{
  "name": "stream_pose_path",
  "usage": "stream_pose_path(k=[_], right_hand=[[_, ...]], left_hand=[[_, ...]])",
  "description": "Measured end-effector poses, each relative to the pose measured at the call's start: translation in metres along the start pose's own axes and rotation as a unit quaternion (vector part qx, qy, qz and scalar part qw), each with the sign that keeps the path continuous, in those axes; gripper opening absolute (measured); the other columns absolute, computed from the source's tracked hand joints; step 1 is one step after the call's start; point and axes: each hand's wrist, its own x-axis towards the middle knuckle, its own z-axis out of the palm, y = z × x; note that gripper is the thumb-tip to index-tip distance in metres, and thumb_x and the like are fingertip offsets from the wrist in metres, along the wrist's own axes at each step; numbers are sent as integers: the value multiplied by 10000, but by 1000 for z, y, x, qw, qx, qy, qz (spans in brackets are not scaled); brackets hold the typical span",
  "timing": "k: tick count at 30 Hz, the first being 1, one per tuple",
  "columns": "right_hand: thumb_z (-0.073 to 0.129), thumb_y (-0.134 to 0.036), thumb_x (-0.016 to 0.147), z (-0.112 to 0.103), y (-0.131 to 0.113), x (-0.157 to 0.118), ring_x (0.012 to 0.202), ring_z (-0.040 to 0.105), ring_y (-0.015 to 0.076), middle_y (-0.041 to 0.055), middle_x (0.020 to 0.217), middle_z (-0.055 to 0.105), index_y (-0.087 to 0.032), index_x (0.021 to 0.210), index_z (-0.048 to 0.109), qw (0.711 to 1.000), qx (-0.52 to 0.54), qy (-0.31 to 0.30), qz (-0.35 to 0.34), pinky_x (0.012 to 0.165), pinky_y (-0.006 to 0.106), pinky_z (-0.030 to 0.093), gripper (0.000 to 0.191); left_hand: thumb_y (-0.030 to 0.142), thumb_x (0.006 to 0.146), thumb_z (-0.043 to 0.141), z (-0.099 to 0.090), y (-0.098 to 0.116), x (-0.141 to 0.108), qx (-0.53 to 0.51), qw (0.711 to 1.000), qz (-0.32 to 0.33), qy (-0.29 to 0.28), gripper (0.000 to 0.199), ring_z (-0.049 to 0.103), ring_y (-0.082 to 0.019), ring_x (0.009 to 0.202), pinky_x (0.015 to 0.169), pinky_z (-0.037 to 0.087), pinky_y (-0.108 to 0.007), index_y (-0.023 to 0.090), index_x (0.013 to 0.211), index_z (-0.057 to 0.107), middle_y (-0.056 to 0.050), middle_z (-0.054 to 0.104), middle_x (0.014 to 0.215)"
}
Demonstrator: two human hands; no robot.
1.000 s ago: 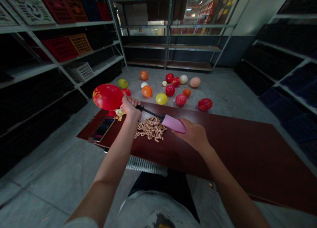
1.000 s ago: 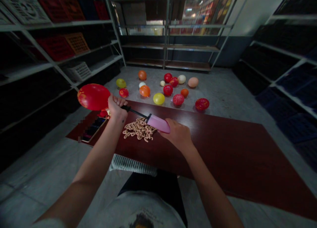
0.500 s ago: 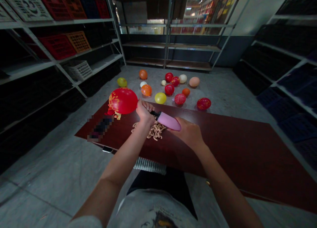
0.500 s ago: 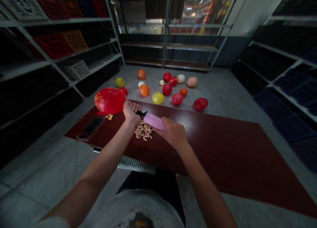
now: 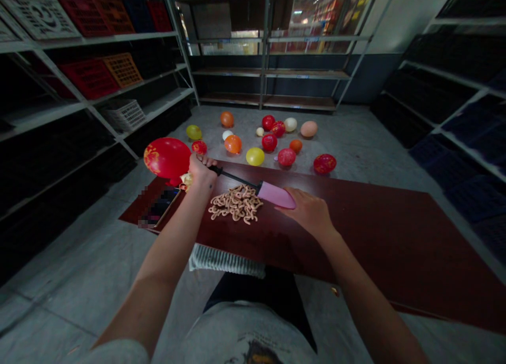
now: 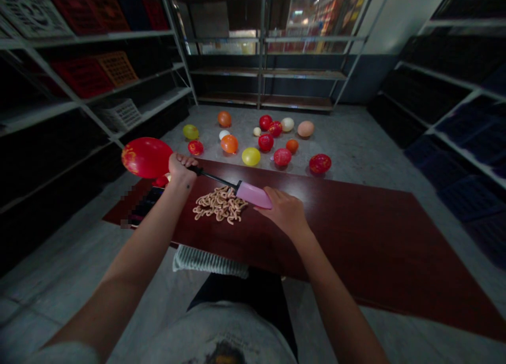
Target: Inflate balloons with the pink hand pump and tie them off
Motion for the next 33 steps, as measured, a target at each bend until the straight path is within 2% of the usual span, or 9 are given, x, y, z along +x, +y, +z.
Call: stream_pose_path(k=[5,8,12,15,20,23,25,29,33], right_hand=[[636,-614,861,7,0,-5,890,724,246,74,1072,761,-206,1216,641,999,26,31,-5,691,314,476,541],[637,-607,860,18,-2,-12,881,728,240,70,1076,761,-206,1196,643,998,51,41,7,694,311,482,523],[655,-584,848,35,1,-23,844,731,238,73,1025,769,-189,1150,658,997,53,58,8,686,306,476,498],[670,-566,840,45,1,-28,805,730,229,65,979,771,-185,1120,671,996,43,76,2,672,300,464,472],[677,-556,837,65,-7,-30,766,724,218,62,940,774,-177,1100,681,993,38,109,5,661,294,450,461],[674,-554,840,80,-14,-32,762,721,213,60,952,774,-170,1103,677,991,48,123,17,671,294,450,466],[662,-556,852,88,-17,-35,769,718,209,60,957,772,-167,1117,671,989,55,134,25,676,293,447,471],[630,-560,875,94,-17,-33,754,697,205,73,902,761,-164,1096,668,988,45,143,29,672,296,427,455],[626,-565,875,94,-11,-22,746,669,208,68,870,738,-173,1096,662,991,18,131,8,681,307,401,452]], left_hand=[[212,963,418,-4,5,2,1,999,35,-23,407,230,-62,329,403,262,-213,192,602,232,82,220,433],[291,1003,434,-9,-2,-4,2,998,50,-44,482,229,-62,329,400,259,-212,192,582,220,79,214,428],[411,1036,422,-17,-17,-14,0,998,37,-54,566,203,-69,321,381,224,-229,200,555,211,73,207,414],[435,1049,389,-23,-35,-25,7,999,23,-40,584,197,-71,317,372,219,-231,203,544,209,72,204,403],[390,1018,483,-29,-82,-50,26,999,37,-27,570,231,-63,300,359,219,-220,203,541,234,77,230,394],[472,980,543,-31,-107,-61,40,998,39,-29,612,246,-70,287,342,211,-233,212,522,233,73,228,376],[525,963,557,-32,-116,-64,53,997,28,-40,640,243,-74,282,338,209,-241,215,509,229,69,226,365],[546,955,567,-33,-115,-61,72,996,6,-45,642,255,-76,288,345,225,-240,212,511,244,71,237,366],[482,999,521,-32,-105,-54,71,996,-35,-48,620,255,-78,301,366,265,-241,210,528,222,68,238,377]])
